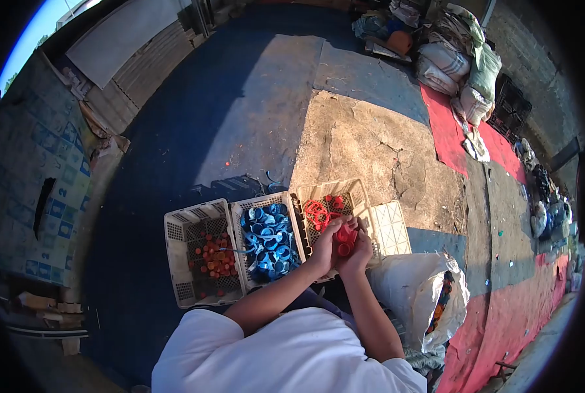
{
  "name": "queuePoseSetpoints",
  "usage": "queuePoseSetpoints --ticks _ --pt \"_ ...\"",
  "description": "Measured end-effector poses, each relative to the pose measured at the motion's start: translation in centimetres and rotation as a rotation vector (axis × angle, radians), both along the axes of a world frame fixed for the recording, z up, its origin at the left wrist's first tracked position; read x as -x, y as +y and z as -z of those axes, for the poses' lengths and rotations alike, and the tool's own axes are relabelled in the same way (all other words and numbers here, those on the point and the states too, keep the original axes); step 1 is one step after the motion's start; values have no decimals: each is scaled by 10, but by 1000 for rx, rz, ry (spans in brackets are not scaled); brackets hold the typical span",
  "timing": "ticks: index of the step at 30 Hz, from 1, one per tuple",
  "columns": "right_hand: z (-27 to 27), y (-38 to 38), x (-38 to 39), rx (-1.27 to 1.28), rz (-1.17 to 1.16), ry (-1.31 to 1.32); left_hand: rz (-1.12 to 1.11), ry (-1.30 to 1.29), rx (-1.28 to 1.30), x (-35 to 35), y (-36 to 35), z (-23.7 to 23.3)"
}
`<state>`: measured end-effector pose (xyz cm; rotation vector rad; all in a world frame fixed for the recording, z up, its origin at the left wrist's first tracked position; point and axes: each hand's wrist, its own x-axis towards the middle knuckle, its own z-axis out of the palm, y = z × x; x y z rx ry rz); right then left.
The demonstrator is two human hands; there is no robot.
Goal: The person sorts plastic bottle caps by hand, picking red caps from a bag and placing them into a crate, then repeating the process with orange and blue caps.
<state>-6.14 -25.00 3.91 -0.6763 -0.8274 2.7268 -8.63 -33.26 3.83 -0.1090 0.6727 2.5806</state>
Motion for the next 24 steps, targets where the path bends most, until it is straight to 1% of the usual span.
queuePoseSetpoints --ticks 2,5,6,7,8,10,12,13,16,17,20,21,24 --pt "15 0 7 -1 4 -22 -4 -159 -36 9 0 23" --pt "58 8 11 122 17 -93 32 -204 3 11 -1 47" --pt "62 7 10 135 15 -122 49 -220 10 11 0 53" --pt "61 5 11 113 8 -135 12 -296 24 9 0 44" --pt "62 4 11 93 10 -150 3 -278 -9 10 2 66" --pt "67 3 12 75 44 -255 3 -308 54 10 3 81" --pt "88 7 13 53 36 -248 45 -308 -21 10 4 89" --pt "93 8 15 46 42 -232 48 -310 37 10 6 90" --pt "98 16 16 63 20 -315 25 -301 150 16 12 100" --pt "104 20 17 55 8 -299 30 -295 153 18 13 105" --pt "97 23 22 37 19 -363 40 -304 171 20 18 114" --pt "101 25 23 30 19 -377 41 -312 178 20 19 116" --pt "125 35 28 116 23 -387 65 -311 143 24 21 121"
